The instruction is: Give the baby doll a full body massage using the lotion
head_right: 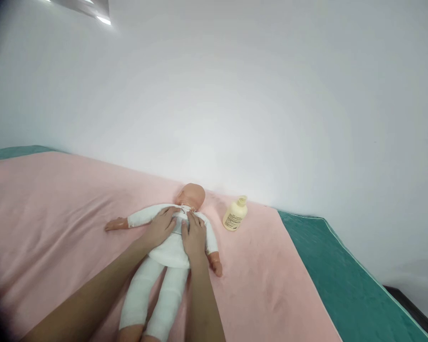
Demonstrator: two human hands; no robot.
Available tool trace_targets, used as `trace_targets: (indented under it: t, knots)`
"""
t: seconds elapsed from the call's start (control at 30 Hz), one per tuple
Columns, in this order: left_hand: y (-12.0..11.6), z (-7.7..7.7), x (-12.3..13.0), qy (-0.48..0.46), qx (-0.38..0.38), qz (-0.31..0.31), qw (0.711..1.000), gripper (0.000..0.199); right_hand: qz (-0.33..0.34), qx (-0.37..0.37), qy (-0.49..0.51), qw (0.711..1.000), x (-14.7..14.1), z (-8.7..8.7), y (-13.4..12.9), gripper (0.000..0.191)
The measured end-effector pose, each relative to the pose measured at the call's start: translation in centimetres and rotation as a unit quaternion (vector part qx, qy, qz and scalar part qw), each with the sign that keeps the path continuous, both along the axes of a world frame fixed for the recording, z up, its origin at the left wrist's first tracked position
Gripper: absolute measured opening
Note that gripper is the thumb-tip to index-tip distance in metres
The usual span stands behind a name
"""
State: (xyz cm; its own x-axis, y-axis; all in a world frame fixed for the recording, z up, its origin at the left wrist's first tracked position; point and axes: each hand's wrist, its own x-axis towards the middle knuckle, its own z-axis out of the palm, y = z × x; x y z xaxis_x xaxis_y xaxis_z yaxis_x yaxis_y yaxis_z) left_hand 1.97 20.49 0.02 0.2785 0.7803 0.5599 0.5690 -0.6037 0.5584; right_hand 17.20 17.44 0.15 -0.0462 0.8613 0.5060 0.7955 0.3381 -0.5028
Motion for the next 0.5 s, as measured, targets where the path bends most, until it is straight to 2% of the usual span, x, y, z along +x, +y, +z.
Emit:
trace_targets:
  t: [0.17, 0.27, 0.4, 0.5]
  knots:
    - [0.0, -0.1, 0.0, -0.016, -0.011, -0.010, 1.000, 0.033, 0.003, 0.000, 0.049, 0.999, 0.0, 0.0, -0.3, 0.042]
    - [-0.3, 0.9, -0.5, -0.039, -0.021, -0.017, 0.999, 0.036, -0.004, 0.019, 0.122, 0.992, 0.2, 0.1, -1.2, 0.041]
    - [-1.2, 4.3, -3.0, -0.047, -0.059, -0.047, 0.996, 0.035, -0.002, 0.039, 0.191, 0.981, 0.8, 1.2, -3.2, 0.034]
    - [-2.4, 7.3, -5.7, -0.009, -0.115, -0.112, 0.987, 0.033, 0.057, 0.013, 0.194, 0.979, 1.0, 2.6, -4.8, 0.031]
